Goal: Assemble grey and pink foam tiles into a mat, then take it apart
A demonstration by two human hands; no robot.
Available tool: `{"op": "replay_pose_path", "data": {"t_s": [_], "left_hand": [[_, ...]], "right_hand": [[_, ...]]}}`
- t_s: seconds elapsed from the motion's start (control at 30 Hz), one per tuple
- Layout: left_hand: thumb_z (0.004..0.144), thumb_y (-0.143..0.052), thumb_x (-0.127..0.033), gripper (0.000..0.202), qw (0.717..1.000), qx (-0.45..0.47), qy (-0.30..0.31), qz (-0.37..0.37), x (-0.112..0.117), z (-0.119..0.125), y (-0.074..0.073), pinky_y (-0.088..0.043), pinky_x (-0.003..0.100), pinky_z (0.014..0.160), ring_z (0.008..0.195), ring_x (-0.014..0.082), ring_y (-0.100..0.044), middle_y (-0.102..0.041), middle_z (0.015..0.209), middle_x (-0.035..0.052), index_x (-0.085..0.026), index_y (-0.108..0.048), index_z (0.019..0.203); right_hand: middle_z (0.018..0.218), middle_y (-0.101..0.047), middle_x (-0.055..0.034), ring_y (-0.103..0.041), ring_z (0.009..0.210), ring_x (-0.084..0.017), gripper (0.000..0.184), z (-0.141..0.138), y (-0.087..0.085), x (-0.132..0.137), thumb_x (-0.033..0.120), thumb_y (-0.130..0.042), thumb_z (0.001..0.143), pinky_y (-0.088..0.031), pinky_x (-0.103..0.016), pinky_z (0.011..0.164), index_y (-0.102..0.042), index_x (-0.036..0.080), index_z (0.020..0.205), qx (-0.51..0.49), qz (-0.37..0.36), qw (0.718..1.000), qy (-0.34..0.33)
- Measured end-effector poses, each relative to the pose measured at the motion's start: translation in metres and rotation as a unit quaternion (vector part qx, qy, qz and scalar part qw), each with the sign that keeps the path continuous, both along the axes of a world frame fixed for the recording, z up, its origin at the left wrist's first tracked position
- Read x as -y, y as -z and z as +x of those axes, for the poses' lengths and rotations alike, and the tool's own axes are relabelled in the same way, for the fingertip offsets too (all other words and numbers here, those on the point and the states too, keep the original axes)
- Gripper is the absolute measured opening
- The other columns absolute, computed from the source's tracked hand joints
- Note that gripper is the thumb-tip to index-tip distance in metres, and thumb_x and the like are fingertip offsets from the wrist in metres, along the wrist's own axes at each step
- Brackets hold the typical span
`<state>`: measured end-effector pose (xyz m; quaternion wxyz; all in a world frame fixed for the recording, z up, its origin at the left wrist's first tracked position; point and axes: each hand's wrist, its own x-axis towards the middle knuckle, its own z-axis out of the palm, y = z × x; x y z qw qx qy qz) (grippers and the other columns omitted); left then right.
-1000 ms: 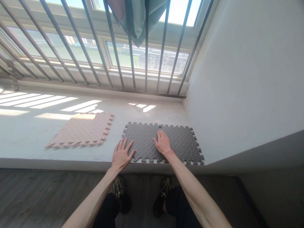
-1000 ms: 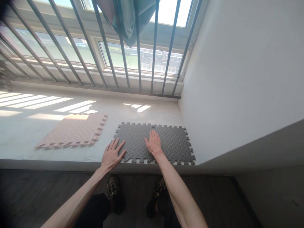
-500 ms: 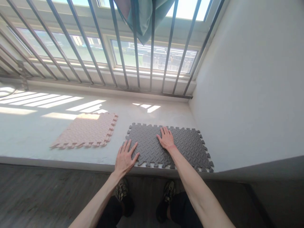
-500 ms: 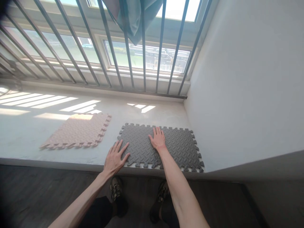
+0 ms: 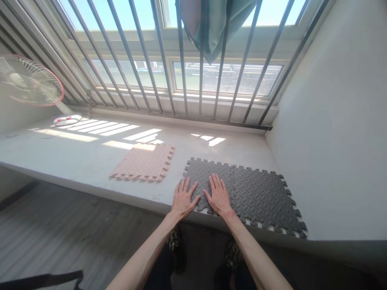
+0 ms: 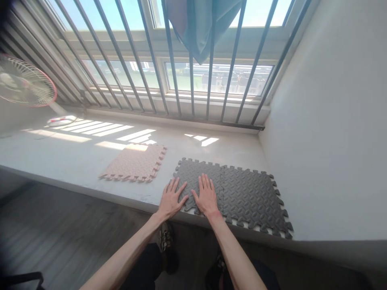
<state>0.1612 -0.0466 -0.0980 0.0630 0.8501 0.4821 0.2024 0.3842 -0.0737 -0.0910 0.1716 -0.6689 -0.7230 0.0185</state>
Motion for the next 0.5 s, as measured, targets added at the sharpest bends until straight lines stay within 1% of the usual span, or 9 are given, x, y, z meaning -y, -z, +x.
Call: {"op": "replay_pose_path", "data": {"t_s": [0.1,0.17,0.2,0.27,0.33,0.37,0.4,0.43,0.5], "left_hand": [[0.105,-0.054,-0.058,0.069,0.999,0.043,0.026,-0.014,-0.017,-0.019,-0.003,-0.032,0.057,0.129,0.162,0.0344,-0.034,-0.039,0.175,0.0142,-0.028,-0.044,0.167],[0.107,-0.051,-0.051,0.064,0.996,0.085,-0.009,0.0,-0.039,-0.044,-0.011,-0.035,0.052,0.128,0.155,0.032,-0.044,-0.049,0.167,0.0174,-0.021,-0.046,0.164],[0.106,-0.051,-0.046,0.06,0.993,0.104,-0.053,0.013,-0.052,-0.059,-0.016,-0.036,0.052,0.127,0.151,0.0324,-0.048,-0.054,0.16,0.019,-0.018,-0.049,0.16],[0.102,-0.054,-0.039,0.053,0.971,0.136,-0.193,0.03,-0.078,-0.093,-0.026,-0.037,0.054,0.124,0.141,0.0353,-0.053,-0.062,0.144,0.0208,-0.014,-0.055,0.149],[0.096,-0.056,-0.034,0.05,0.924,0.156,-0.349,0.025,-0.1,-0.126,-0.034,-0.038,0.056,0.121,0.135,0.0381,-0.053,-0.065,0.133,0.0217,-0.01,-0.057,0.141],[0.094,-0.057,-0.033,0.05,0.898,0.16,-0.409,0.02,-0.107,-0.141,-0.036,-0.038,0.056,0.12,0.135,0.0392,-0.052,-0.065,0.13,0.0221,-0.009,-0.057,0.138],[0.093,-0.058,-0.034,0.05,0.88,0.156,-0.449,0.014,-0.111,-0.153,-0.037,-0.038,0.056,0.118,0.135,0.04,-0.051,-0.064,0.129,0.0224,-0.009,-0.057,0.136],[0.093,-0.057,-0.035,0.048,0.872,0.144,-0.467,0.009,-0.113,-0.163,-0.037,-0.039,0.056,0.117,0.135,0.0406,-0.05,-0.064,0.128,0.0224,-0.01,-0.058,0.133],[0.093,-0.058,-0.043,0.042,0.889,0.098,-0.447,-0.002,-0.11,-0.175,-0.034,-0.041,0.055,0.113,0.132,0.0411,-0.05,-0.063,0.125,0.0217,-0.014,-0.062,0.123]], "right_hand": [[0.182,-0.018,-0.0091,-0.015,0.17,-0.025,0.078,-0.008,0.004,0.008,0.062,-0.029,0.111,-0.012,-0.048,0.138,-0.028,0.015,0.173,-0.001,-0.017,1.0,-0.001],[0.182,-0.018,-0.009,-0.015,0.17,-0.025,0.077,-0.007,0.005,0.008,0.061,-0.031,0.111,-0.012,-0.049,0.138,-0.027,0.016,0.173,0.001,-0.02,1.0,0.003],[0.182,-0.018,-0.0091,-0.015,0.17,-0.025,0.077,-0.007,0.005,0.007,0.061,-0.032,0.111,-0.013,-0.049,0.138,-0.027,0.016,0.173,0.002,-0.02,1.0,0.003],[0.182,-0.02,-0.0091,-0.016,0.17,-0.025,0.076,-0.006,0.004,0.006,0.059,-0.033,0.111,-0.014,-0.049,0.138,-0.029,0.016,0.173,0.001,-0.018,1.0,0.002],[0.182,-0.023,-0.0087,-0.018,0.17,-0.024,0.074,-0.005,0.004,0.006,0.058,-0.034,0.111,-0.015,-0.049,0.137,-0.031,0.017,0.172,-0.004,-0.012,1.0,0.003],[0.181,-0.025,-0.0086,-0.02,0.169,-0.024,0.073,-0.006,0.004,0.006,0.057,-0.034,0.111,-0.016,-0.048,0.137,-0.033,0.018,0.172,-0.007,-0.009,1.0,0.004],[0.181,-0.027,-0.0087,-0.021,0.169,-0.024,0.072,-0.006,0.004,0.006,0.056,-0.035,0.111,-0.016,-0.048,0.137,-0.034,0.018,0.171,-0.01,-0.007,1.0,0.006],[0.18,-0.028,-0.009,-0.023,0.168,-0.024,0.071,-0.006,0.004,0.006,0.055,-0.035,0.111,-0.016,-0.048,0.137,-0.036,0.017,0.17,-0.013,-0.007,1.0,0.007],[0.18,-0.03,-0.0094,-0.024,0.168,-0.023,0.07,-0.007,0.003,0.007,0.054,-0.036,0.111,-0.016,-0.047,0.137,-0.039,0.016,0.169,-0.017,-0.008,1.0,0.01]]}}
